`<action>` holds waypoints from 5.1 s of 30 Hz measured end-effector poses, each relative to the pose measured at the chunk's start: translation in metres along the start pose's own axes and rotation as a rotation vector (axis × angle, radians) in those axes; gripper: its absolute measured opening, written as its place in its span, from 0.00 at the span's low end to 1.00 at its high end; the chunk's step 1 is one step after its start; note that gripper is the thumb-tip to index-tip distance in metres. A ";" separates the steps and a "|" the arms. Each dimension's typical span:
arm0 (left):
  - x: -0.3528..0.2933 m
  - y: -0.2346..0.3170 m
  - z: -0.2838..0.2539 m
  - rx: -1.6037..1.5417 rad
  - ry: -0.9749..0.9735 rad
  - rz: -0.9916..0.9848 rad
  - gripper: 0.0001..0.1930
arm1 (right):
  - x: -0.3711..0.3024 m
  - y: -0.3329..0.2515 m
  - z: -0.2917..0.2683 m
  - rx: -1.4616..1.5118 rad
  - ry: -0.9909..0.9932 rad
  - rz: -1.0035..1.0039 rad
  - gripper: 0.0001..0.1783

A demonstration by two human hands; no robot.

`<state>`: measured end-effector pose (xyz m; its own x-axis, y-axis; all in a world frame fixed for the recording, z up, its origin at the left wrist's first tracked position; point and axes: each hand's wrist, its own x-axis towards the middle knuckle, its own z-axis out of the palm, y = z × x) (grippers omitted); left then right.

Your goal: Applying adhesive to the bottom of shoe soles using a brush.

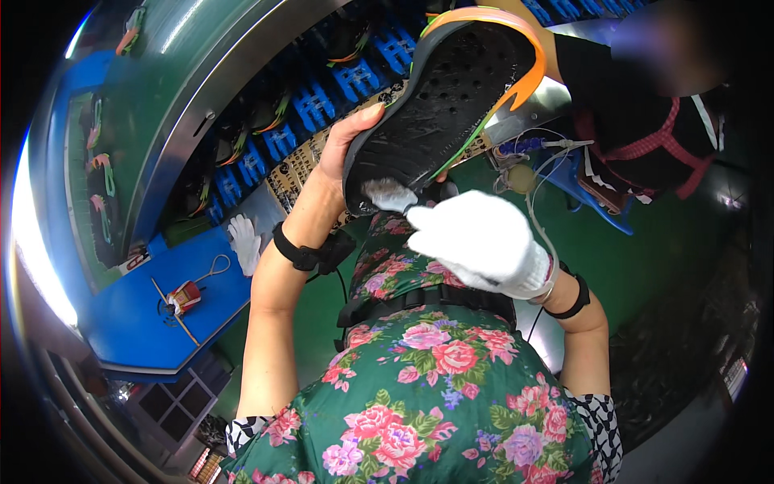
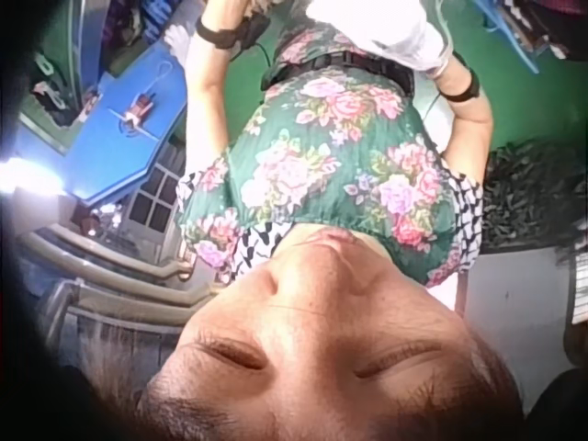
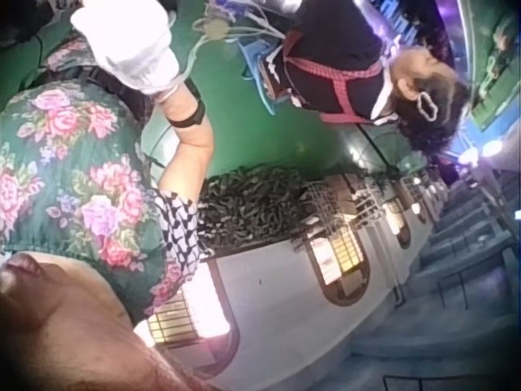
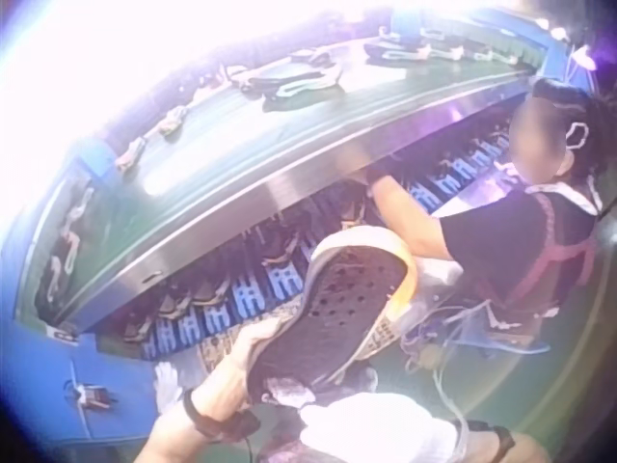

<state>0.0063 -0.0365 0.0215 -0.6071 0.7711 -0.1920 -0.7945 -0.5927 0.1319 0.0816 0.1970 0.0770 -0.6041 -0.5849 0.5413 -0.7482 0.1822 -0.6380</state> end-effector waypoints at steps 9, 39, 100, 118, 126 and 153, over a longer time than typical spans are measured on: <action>0.004 0.000 -0.002 -0.015 -0.036 -0.014 0.35 | 0.005 0.006 -0.009 0.157 0.070 0.099 0.17; -0.166 0.087 0.010 0.482 -0.278 0.809 0.58 | 0.033 0.016 0.013 0.722 0.485 0.656 0.09; -0.066 -0.007 -0.024 0.219 0.573 0.591 0.30 | 0.005 0.043 0.016 1.159 0.776 0.627 0.13; -0.015 -0.073 -0.005 -0.122 -0.221 0.658 0.51 | 0.055 0.011 0.005 0.114 0.463 0.058 0.11; -0.002 -0.093 0.016 0.461 0.384 0.582 0.55 | 0.061 -0.001 0.006 -0.277 0.349 0.018 0.12; -0.004 -0.076 -0.038 0.276 0.359 0.610 0.57 | 0.035 0.014 -0.002 0.209 0.438 0.204 0.15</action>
<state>0.0697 -0.0037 -0.0250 -0.9360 0.1748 -0.3056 -0.3225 -0.7738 0.5452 0.0492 0.1807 0.0886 -0.8231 -0.1607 0.5447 -0.5600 0.0703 -0.8255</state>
